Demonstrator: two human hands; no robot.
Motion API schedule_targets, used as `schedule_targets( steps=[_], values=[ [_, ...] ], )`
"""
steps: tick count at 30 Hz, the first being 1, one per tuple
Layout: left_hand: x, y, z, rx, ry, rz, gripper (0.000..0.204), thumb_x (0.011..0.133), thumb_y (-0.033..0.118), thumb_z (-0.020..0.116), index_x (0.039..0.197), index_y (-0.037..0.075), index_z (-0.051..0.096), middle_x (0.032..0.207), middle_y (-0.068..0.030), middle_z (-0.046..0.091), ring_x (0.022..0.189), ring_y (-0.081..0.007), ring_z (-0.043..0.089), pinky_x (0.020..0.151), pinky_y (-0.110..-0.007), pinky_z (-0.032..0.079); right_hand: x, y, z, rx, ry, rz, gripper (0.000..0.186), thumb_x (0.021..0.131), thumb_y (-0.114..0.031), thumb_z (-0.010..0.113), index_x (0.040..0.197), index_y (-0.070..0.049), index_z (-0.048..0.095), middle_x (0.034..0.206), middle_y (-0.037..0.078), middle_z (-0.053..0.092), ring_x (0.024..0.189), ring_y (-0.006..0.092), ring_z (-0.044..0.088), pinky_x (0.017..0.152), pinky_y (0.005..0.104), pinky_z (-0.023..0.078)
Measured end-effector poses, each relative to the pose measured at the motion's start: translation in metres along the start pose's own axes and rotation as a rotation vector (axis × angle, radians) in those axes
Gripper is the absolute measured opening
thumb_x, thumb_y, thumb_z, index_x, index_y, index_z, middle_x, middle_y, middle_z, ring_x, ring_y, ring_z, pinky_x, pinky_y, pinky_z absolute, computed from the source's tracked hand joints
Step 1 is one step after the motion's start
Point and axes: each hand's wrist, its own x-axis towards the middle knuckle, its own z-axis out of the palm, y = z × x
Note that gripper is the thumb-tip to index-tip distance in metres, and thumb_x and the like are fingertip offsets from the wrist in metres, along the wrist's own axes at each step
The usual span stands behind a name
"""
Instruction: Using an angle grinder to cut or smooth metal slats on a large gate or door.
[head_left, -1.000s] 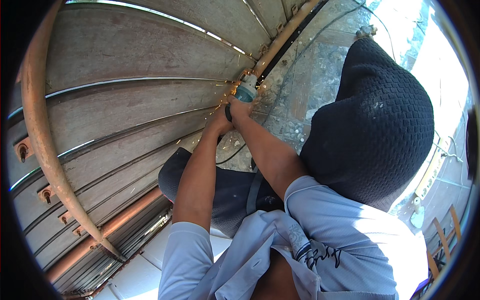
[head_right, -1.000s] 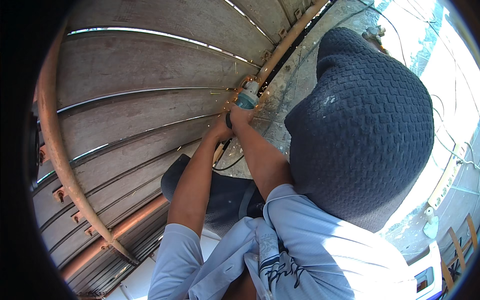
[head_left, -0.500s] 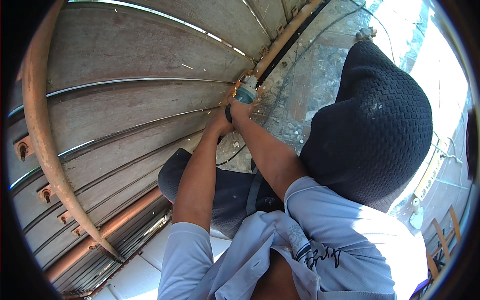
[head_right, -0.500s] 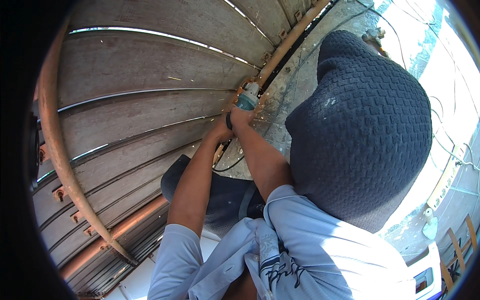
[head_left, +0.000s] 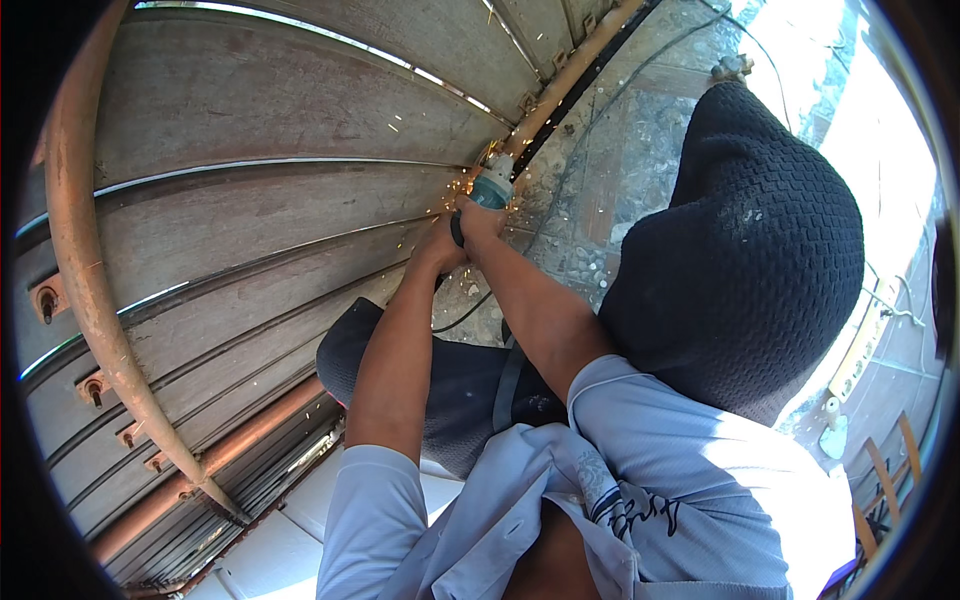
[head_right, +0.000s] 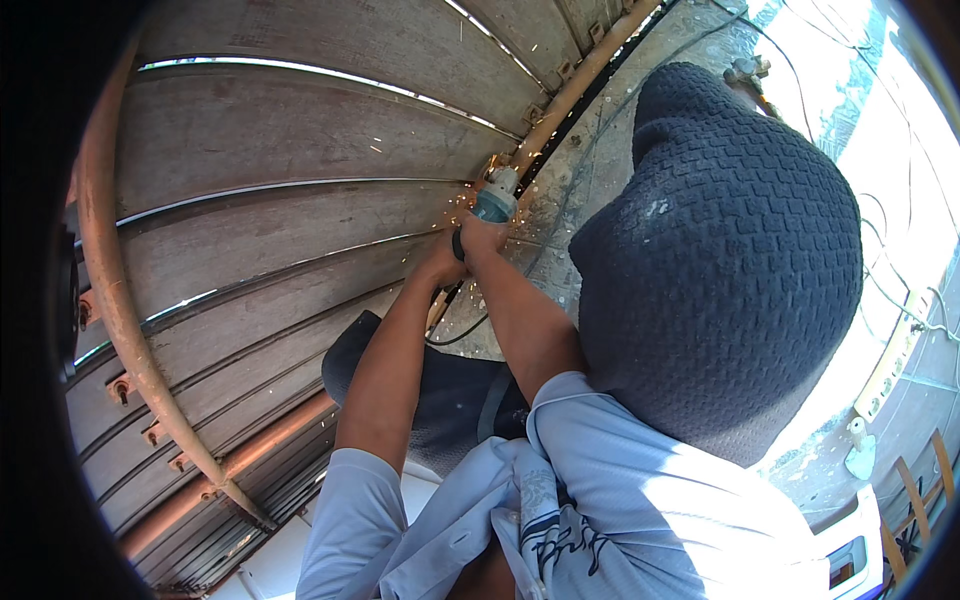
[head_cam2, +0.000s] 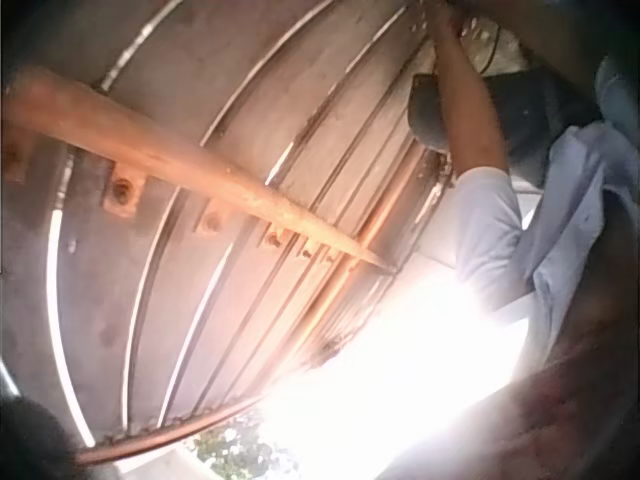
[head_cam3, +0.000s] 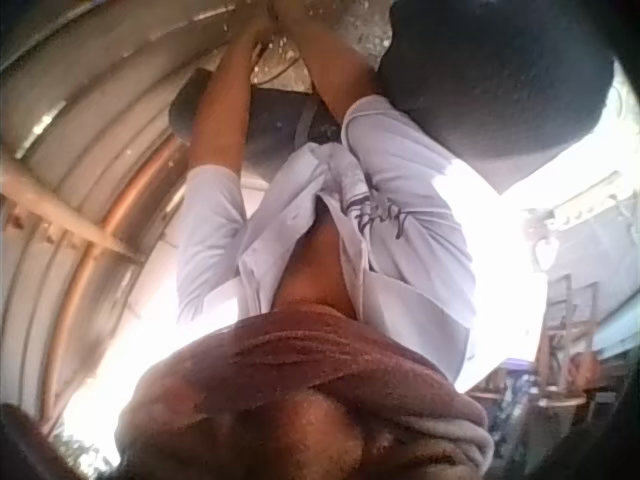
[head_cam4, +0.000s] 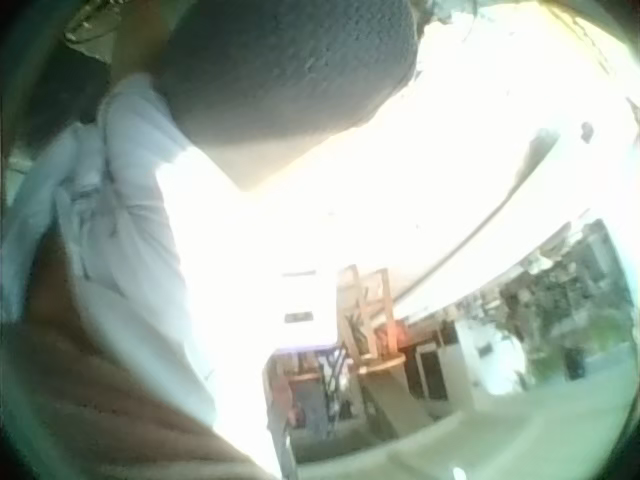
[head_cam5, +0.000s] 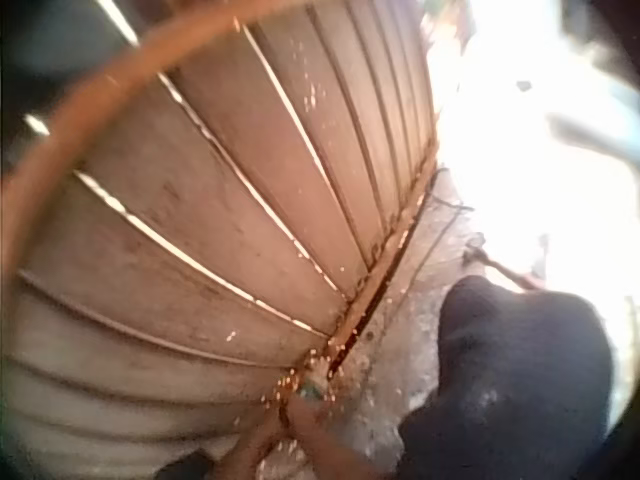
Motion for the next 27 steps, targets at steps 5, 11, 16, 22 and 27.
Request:
schedule_targets(
  steps=[5, 11, 16, 22, 27],
  values=[
    [-0.006, 0.027, -0.006, 0.058, -0.04, -0.052, 0.069, 0.063, 0.026, 0.088, 0.124, 0.006, 0.062, 0.124, -0.0207, 0.067, 0.118, -0.0368, 0.063, 0.098, -0.042, 0.05, 0.014, 0.002, -0.005, 0.007, 0.028, 0.011, 0.063, 0.072, -0.023, 0.083, 0.119, 0.01, 0.058, 0.113, 0.023, 0.067, 0.096, 0.0302, 0.069, 0.086, 0.04, 0.054],
    [-0.002, 0.015, 0.0, -0.035, 0.021, -0.016, 0.068, 0.063, 0.026, 0.087, 0.123, 0.004, 0.063, 0.124, -0.0218, 0.067, 0.119, -0.0381, 0.062, 0.098, -0.042, 0.05, 0.016, 0.0, -0.001, -0.036, 0.026, 0.024, 0.058, 0.07, -0.024, 0.083, 0.113, 0.009, 0.063, 0.113, 0.022, 0.068, 0.097, 0.0297, 0.069, 0.087, 0.0405, 0.053],
    [-0.002, 0.024, -0.006, -0.038, -0.038, -0.025, 0.065, 0.064, 0.026, 0.087, 0.119, 0.001, 0.064, 0.119, -0.0233, 0.069, 0.115, -0.04, 0.064, 0.094, -0.043, 0.052, 0.016, 0.002, -0.003, 0.004, 0.053, -0.02, 0.059, 0.069, -0.022, 0.083, 0.111, 0.012, 0.062, 0.112, 0.023, 0.068, 0.097, 0.0305, 0.068, 0.087, 0.0409, 0.052],
    [0.0, 0.012, -0.006, -0.064, -0.009, 0.006, 0.061, 0.065, 0.025, 0.086, 0.117, 0.002, 0.065, 0.117, -0.0245, 0.069, 0.112, -0.039, 0.066, 0.092, -0.044, 0.052, 0.01, 0.004, 0.005, 0.07, 0.084, -0.105, 0.059, 0.068, -0.021, 0.084, 0.112, 0.012, 0.061, 0.108, 0.022, 0.067, 0.092, 0.0298, 0.068, 0.085, 0.0409, 0.053],
    [0.016, 0.026, -0.003, 0.042, -0.018, 0.047, 0.064, 0.063, 0.026, 0.086, 0.119, 0.003, 0.065, 0.118, -0.0229, 0.069, 0.111, -0.0379, 0.066, 0.092, -0.043, 0.053, 0.047, 0.004, 0.006, 0.098, 0.097, -0.135, 0.062, 0.068, -0.022, 0.085, 0.112, 0.013, 0.059, 0.106, 0.022, 0.067, 0.089, 0.0294, 0.068, 0.083, 0.0406, 0.054]
  ],
)
